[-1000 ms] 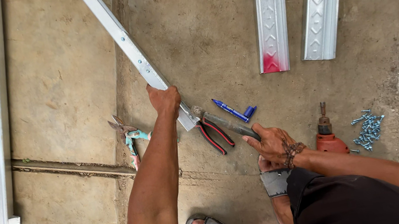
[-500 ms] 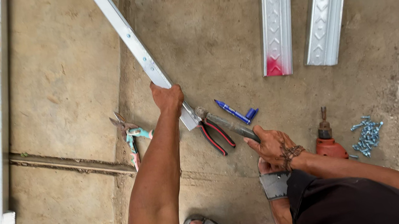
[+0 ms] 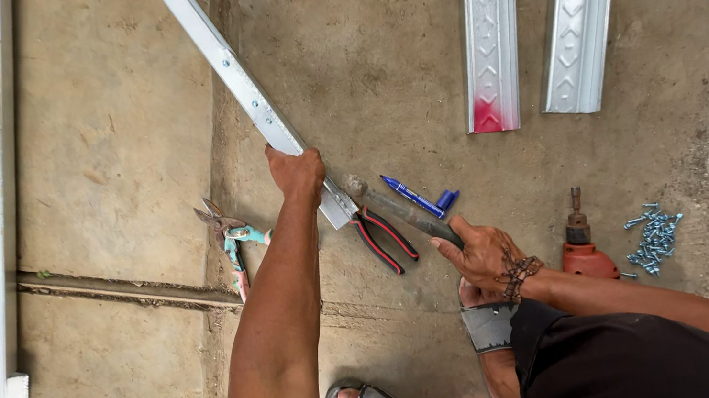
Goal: The person assembles aluminum extrusion profiles into a rectangular frame. They carry a profile to a work area, then use pliers and a hammer to secure joints between the profiles. The person repeatedly aligns and fastens the corners to form a stable frame structure.
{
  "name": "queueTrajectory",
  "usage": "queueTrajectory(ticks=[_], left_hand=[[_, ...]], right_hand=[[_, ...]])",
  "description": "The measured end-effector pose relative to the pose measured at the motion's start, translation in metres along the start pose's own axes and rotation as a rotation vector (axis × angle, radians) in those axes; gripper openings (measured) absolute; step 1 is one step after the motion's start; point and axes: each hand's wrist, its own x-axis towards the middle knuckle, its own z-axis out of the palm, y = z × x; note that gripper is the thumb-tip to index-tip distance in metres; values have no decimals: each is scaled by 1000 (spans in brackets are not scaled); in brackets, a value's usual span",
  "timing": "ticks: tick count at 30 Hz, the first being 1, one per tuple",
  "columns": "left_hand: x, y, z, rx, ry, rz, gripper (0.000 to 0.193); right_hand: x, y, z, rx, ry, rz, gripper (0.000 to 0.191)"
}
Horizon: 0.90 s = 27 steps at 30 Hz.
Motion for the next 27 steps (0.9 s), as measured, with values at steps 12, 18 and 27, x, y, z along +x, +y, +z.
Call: queueTrajectory(ticks=[12, 18, 27], left_hand=[[1, 4, 0, 17, -16, -44, 57], [4, 1, 1, 43, 11, -42, 58], [10, -9, 3, 30, 29, -17, 60]], right_hand=[[7, 4, 7, -7, -25, -4, 48], [12, 1, 7, 32, -17, 37, 47], [11, -3, 4, 32, 4, -39, 45]])
